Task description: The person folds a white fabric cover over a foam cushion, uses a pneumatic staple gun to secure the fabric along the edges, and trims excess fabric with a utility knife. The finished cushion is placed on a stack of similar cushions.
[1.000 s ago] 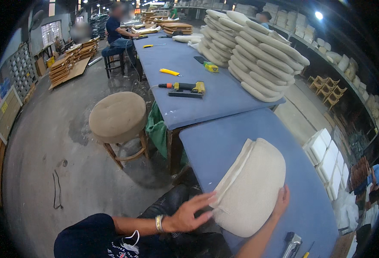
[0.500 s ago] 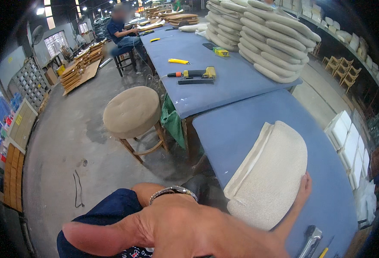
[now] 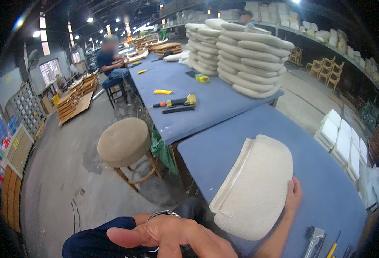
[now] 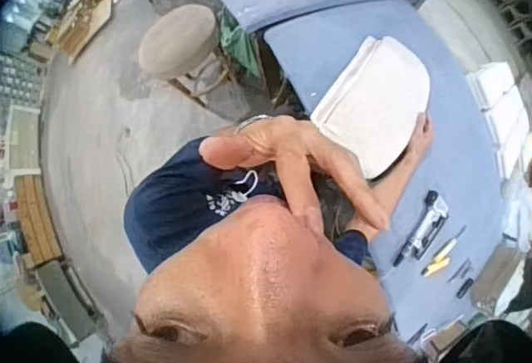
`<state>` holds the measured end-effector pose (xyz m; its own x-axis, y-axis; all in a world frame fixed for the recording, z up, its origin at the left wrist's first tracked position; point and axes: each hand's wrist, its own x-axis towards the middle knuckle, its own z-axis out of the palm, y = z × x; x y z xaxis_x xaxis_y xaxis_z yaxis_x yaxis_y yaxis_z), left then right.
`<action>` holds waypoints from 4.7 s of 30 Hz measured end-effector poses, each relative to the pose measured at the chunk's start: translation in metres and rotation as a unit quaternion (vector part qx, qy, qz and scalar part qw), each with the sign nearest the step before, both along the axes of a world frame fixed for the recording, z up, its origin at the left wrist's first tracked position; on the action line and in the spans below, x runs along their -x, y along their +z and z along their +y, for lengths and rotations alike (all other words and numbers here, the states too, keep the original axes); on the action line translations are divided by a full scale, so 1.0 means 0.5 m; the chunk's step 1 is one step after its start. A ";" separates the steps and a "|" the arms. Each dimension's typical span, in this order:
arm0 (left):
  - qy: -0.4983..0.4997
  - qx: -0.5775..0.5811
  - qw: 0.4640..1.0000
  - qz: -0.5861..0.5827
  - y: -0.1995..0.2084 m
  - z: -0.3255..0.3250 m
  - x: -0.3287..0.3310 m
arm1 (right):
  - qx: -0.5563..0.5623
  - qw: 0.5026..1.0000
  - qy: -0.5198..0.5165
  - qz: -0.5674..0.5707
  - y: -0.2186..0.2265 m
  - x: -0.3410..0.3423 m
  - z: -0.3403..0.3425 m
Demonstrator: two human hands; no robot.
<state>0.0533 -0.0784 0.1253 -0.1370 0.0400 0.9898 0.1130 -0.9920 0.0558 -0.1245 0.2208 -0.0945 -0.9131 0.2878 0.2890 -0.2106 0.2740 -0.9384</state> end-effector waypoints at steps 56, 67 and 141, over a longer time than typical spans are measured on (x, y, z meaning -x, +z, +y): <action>0.330 0.592 0.707 -0.205 -0.136 -0.297 -0.018 | 0.154 0.982 0.095 0.060 0.000 -0.297 -0.288; 0.333 0.585 0.735 -0.081 -0.198 -0.221 -0.122 | 0.269 0.961 0.002 0.067 -0.039 -0.442 -0.351; 0.580 0.323 0.727 -0.177 -0.108 0.233 0.283 | -0.102 0.931 -0.304 0.175 0.070 -0.683 0.349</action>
